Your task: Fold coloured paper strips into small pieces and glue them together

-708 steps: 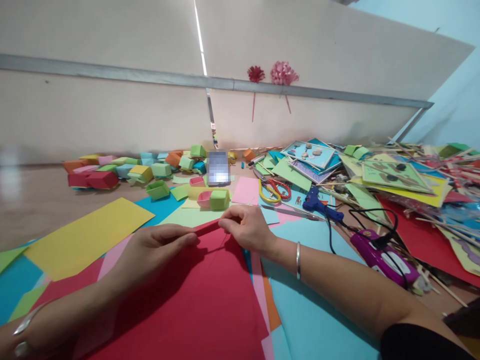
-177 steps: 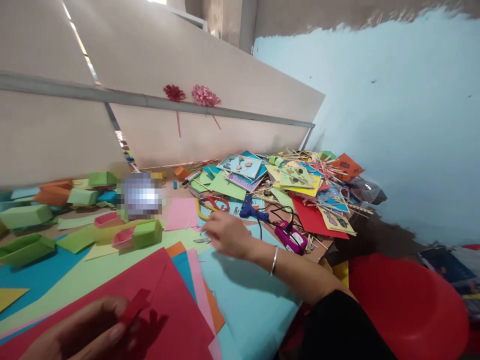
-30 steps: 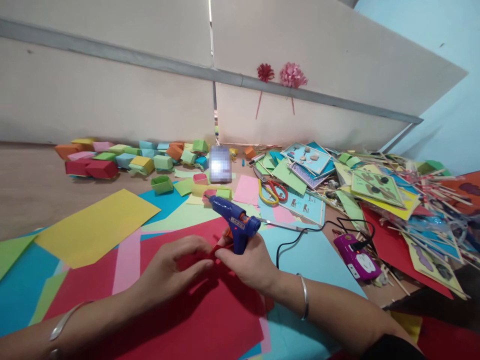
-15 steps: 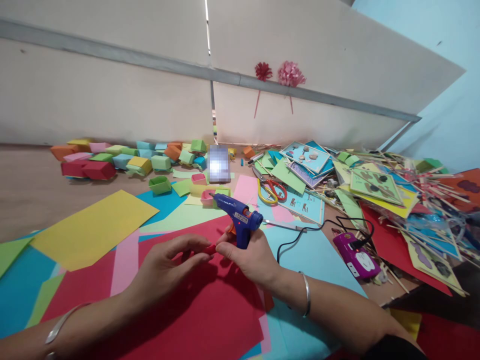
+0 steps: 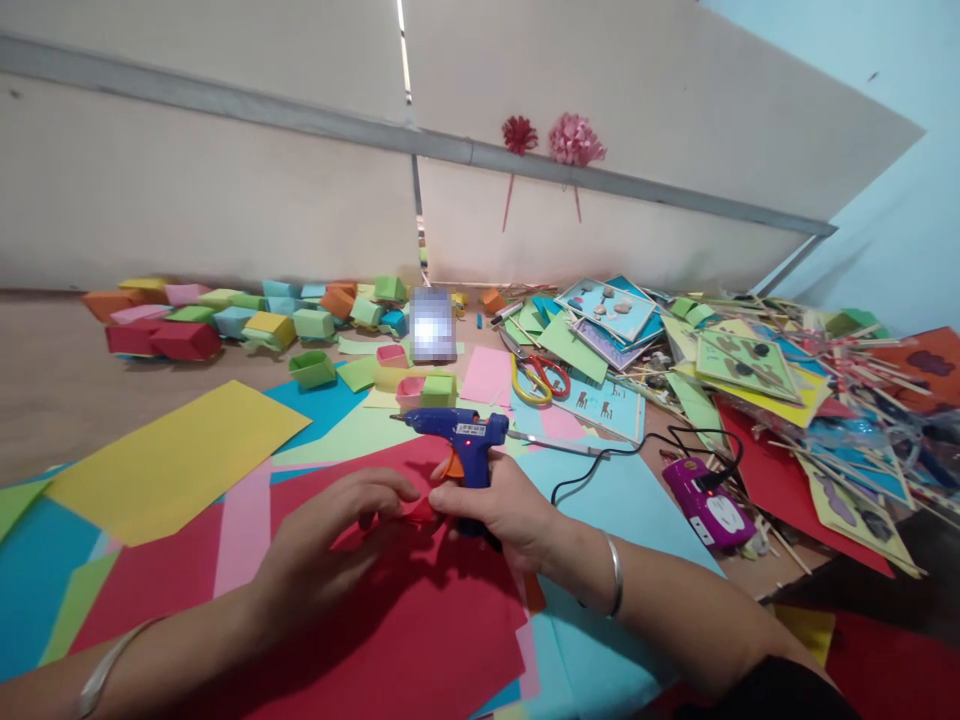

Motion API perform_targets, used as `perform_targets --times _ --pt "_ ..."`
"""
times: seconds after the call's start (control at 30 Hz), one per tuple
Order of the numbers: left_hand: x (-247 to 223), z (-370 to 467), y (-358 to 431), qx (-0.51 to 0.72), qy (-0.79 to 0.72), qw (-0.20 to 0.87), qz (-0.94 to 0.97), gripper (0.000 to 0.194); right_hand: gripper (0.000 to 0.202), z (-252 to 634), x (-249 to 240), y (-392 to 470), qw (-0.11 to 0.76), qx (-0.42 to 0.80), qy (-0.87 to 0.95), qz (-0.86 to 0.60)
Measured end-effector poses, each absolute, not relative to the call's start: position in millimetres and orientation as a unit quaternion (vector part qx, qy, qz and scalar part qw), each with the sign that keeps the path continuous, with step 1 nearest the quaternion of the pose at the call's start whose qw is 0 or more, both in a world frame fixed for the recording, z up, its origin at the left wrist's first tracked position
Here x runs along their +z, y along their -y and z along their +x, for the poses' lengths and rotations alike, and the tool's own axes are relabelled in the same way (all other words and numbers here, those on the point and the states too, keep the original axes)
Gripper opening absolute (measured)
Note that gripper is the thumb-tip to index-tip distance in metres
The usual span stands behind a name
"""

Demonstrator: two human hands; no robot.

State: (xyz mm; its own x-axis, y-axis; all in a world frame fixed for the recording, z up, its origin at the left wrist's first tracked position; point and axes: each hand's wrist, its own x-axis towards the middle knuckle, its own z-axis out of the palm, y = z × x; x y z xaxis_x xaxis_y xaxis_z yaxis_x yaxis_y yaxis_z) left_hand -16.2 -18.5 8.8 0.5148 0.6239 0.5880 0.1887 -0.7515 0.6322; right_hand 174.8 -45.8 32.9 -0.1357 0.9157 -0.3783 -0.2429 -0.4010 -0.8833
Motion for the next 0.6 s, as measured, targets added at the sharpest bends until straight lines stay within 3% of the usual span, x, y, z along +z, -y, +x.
perform_targets --times 0.33,0.47,0.6 --pt "9 -16 17 0.448 -0.180 0.218 0.848 0.026 0.028 171 30 45 0.429 0.615 0.403 -0.525" --pt "13 -16 18 0.442 -0.223 0.286 0.821 0.026 0.023 177 35 44 0.430 0.542 0.479 -0.541" --pt "13 -15 15 0.453 -0.309 0.386 0.742 0.020 0.022 198 54 48 0.448 0.361 0.603 -0.553"
